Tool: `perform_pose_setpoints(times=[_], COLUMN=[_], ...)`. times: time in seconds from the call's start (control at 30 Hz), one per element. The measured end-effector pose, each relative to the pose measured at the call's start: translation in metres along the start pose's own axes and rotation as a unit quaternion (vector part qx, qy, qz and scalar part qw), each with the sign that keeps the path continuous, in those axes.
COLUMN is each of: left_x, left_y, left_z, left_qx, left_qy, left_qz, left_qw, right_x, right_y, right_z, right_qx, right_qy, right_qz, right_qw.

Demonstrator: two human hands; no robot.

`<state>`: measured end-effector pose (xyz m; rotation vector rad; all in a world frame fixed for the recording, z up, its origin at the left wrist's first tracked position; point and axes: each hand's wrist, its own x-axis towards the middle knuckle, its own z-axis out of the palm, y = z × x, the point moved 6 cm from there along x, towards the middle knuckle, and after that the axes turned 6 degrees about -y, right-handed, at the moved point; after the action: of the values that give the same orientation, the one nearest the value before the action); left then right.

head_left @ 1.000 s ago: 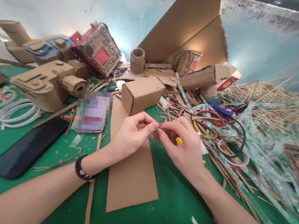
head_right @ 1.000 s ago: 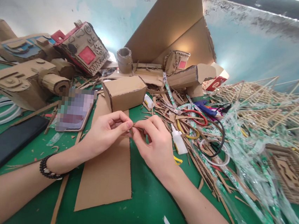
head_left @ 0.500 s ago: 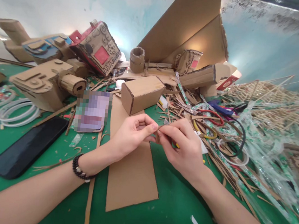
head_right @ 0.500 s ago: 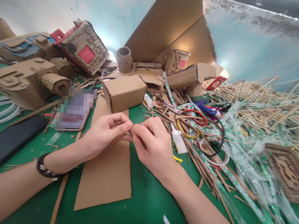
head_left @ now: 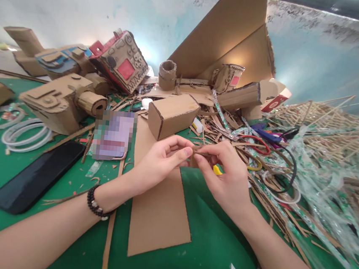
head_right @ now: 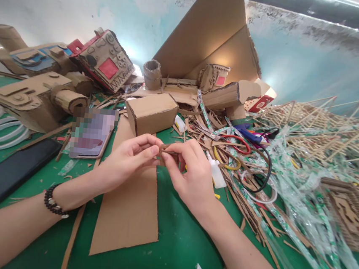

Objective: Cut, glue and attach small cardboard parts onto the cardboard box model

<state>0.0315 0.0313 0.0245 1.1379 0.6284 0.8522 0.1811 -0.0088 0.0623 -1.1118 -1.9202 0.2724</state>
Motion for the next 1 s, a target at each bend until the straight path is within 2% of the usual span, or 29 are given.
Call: perform_pose_setpoints(times=[0.13, 0.3, 0.47, 0.6, 0.67, 0.83, 1.0], left_x=[0.001, 0.001, 0.002, 0.003, 0.003, 0.004, 0.005], left_y=[-0.003, -0.003, -0.007, -0.007, -0.006, -0.007, -0.009], left_z=[0.002, -0.002, -0.009, -0.010, -0.010, -0.009, -0.010], left_qx=[0.017, 0.021, -0.002, 0.005, 0.015, 0.032, 0.048], left_qy=[-0.002, 0.019, 0.041, 0.046, 0.043, 0.041, 0.037], left_qz=[0.005, -0.001, -0.013, 0.001, 0.007, -0.007, -0.010], left_qw=[1.000, 1.000, 0.999, 0.999, 0.999, 0.999, 0.998], right_x=[0.001, 0.002, 0.002, 0.003, 0.002, -0.001, -0.005], right_y=[0.009, 0.011, 0.010, 0.012, 0.015, 0.024, 0.030], right_z=[0.001, 0.005, 0.005, 0.004, 0.002, -0.005, -0.005], right_qx=[0.043, 0.048, 0.054, 0.081, 0.092, 0.121, 0.134], right_qy=[-0.024, -0.060, -0.058, -0.059, -0.046, 0.030, 0.054], right_qz=[0.048, 0.050, 0.043, 0.065, 0.094, 0.169, 0.217], right_qw=[0.998, 0.996, 0.996, 0.993, 0.990, 0.978, 0.966])
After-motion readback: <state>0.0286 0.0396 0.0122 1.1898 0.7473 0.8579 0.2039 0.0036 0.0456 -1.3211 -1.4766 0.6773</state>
